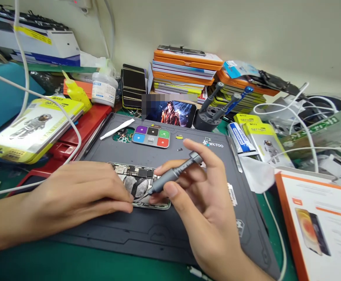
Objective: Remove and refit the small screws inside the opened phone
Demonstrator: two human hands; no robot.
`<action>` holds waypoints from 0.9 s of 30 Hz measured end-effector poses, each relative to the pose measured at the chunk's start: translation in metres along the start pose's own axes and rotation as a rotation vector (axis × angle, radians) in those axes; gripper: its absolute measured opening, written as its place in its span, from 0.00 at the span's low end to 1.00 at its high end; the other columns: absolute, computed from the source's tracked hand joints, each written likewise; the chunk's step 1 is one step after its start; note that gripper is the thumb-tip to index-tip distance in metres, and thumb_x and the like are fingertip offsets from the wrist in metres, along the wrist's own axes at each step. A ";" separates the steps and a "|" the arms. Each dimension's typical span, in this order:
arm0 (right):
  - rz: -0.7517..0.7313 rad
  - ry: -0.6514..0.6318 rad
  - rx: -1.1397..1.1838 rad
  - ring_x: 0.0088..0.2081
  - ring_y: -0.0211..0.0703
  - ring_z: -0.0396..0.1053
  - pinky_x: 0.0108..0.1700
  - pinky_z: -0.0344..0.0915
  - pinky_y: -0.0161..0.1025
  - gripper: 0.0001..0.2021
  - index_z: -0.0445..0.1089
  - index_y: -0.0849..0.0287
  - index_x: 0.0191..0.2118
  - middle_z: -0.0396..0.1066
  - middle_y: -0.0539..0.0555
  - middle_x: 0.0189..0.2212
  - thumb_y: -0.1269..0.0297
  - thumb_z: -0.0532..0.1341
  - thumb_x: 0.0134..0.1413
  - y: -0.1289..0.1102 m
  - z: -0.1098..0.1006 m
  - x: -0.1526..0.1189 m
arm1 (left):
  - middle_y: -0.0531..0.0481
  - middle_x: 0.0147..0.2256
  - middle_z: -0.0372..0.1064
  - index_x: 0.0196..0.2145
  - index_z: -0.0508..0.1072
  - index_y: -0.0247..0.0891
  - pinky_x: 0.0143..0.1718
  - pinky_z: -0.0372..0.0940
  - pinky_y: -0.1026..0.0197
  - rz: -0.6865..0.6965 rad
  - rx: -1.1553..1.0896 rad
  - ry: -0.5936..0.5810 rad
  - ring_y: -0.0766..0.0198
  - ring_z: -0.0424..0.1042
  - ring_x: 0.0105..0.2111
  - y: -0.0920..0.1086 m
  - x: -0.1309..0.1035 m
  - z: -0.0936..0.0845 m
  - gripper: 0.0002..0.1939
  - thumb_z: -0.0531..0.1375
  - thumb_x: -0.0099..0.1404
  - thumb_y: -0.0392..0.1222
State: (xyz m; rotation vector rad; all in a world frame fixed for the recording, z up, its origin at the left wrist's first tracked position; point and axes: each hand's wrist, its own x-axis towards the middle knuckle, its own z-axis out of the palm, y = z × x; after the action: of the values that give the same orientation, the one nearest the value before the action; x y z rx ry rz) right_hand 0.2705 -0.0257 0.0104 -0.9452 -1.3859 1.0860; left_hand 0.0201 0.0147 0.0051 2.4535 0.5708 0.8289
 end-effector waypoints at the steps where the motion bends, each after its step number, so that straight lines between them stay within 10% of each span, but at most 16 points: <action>1: 0.018 -0.013 0.006 0.34 0.40 0.84 0.38 0.86 0.36 0.23 0.64 0.44 0.66 0.82 0.51 0.43 0.70 0.64 0.72 0.002 0.001 0.000 | 0.51 0.34 0.80 0.43 0.79 0.36 0.39 0.67 0.64 0.021 0.036 0.002 0.65 0.77 0.34 0.002 0.000 0.000 0.05 0.63 0.79 0.38; 27: 0.198 -0.053 0.160 0.33 0.39 0.84 0.39 0.84 0.33 0.21 0.65 0.43 0.63 0.82 0.49 0.42 0.68 0.65 0.71 0.005 0.004 0.001 | 0.49 0.33 0.82 0.42 0.81 0.36 0.39 0.72 0.61 0.107 0.180 -0.015 0.62 0.81 0.34 0.007 0.001 -0.002 0.12 0.59 0.82 0.40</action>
State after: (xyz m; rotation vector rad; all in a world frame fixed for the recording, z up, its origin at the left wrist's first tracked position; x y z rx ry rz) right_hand 0.2665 -0.0235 0.0062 -0.9564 -1.2462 1.3591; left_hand 0.0215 0.0100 0.0107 2.6719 0.5325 0.8323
